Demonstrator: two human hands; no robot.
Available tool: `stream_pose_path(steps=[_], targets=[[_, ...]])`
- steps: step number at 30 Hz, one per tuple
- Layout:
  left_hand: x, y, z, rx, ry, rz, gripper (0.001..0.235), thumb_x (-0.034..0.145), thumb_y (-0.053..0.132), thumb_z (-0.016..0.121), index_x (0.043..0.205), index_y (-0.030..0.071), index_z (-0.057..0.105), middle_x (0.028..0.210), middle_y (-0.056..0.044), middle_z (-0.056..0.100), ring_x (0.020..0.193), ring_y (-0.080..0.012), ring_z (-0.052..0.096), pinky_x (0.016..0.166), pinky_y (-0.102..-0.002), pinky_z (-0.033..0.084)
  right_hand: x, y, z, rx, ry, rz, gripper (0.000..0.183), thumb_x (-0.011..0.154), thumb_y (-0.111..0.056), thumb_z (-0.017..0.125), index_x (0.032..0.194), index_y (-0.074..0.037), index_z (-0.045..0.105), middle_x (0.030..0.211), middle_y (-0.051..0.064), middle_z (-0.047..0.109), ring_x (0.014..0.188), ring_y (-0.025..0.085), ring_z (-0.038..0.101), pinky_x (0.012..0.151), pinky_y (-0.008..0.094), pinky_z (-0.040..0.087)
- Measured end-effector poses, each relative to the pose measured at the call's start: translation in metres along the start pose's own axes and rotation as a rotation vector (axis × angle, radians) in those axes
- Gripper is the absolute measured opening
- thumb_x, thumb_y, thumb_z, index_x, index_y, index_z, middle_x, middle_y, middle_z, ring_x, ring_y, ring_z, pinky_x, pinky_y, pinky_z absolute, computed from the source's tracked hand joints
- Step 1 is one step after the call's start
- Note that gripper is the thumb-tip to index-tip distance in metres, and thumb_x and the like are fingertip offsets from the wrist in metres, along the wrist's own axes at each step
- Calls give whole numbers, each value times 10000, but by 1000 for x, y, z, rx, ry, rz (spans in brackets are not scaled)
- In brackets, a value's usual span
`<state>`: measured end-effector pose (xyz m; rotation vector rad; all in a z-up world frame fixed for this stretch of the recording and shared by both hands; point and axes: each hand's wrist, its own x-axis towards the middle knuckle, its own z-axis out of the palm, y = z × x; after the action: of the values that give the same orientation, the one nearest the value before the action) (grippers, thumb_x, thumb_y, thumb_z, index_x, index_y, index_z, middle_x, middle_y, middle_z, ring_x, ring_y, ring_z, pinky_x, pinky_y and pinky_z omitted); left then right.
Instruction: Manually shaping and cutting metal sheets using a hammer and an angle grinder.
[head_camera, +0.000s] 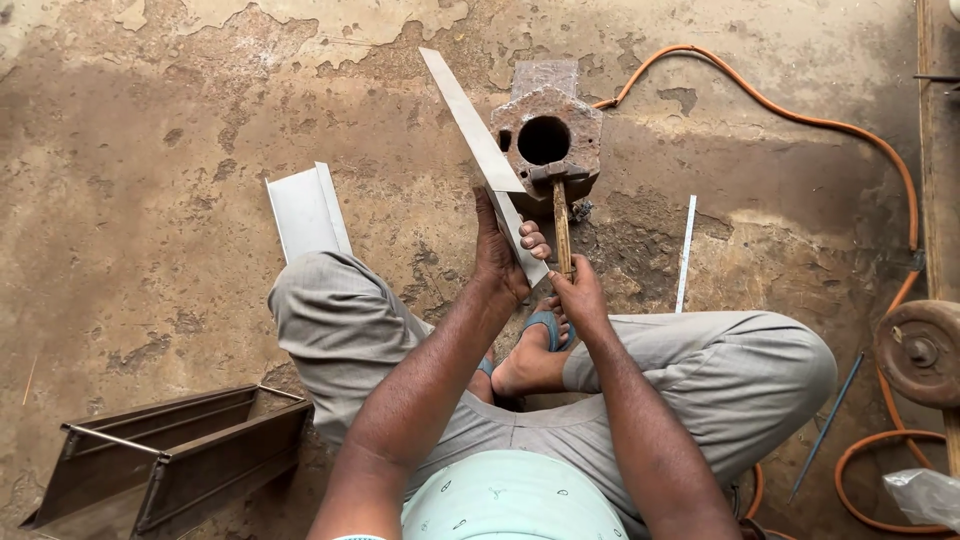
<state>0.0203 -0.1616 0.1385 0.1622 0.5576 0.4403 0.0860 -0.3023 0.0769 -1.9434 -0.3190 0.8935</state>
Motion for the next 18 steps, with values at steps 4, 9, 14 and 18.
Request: stream_pose_path(steps=[4, 9, 14, 18], targets=[[-9, -3, 4, 1, -20, 7, 803, 775, 833, 658, 1118, 137, 450, 691, 19, 506, 526, -59, 560, 451, -232, 516, 0, 3, 0, 24, -2, -10, 410, 973, -172, 664, 1340, -60, 519, 826, 66, 658, 609, 131, 678, 473, 291, 545], [-16, -7, 0, -14, -9, 10, 790, 819, 806, 652, 1101, 103, 428, 747, -18, 520, 569, -78, 598, 481, -240, 559, -2, -1, -1, 9, 1, 3, 446, 987, -154, 632, 1400, -69, 488, 845, 68, 663, 615, 125, 677, 481, 288, 548], [-17, -13, -15, -98, -76, -77, 768, 814, 815, 653, 1063, 128, 414, 774, -17, 524, 601, -92, 608, 484, -247, 565, 2, 1, -2, -1, -13, 13, 451, 1004, -147, 600, 1425, -72, 459, 858, 70, 666, 634, 112, 672, 498, 274, 555], [-17, -16, -23, -162, -95, -120, 757, 833, 801, 647, 1063, 115, 427, 796, -31, 526, 635, -103, 612, 501, -255, 576, 3, 4, -2, 15, -17, -21, 441, 1007, -129, 598, 1422, -53, 470, 870, 77, 662, 635, 115, 669, 502, 275, 557]])
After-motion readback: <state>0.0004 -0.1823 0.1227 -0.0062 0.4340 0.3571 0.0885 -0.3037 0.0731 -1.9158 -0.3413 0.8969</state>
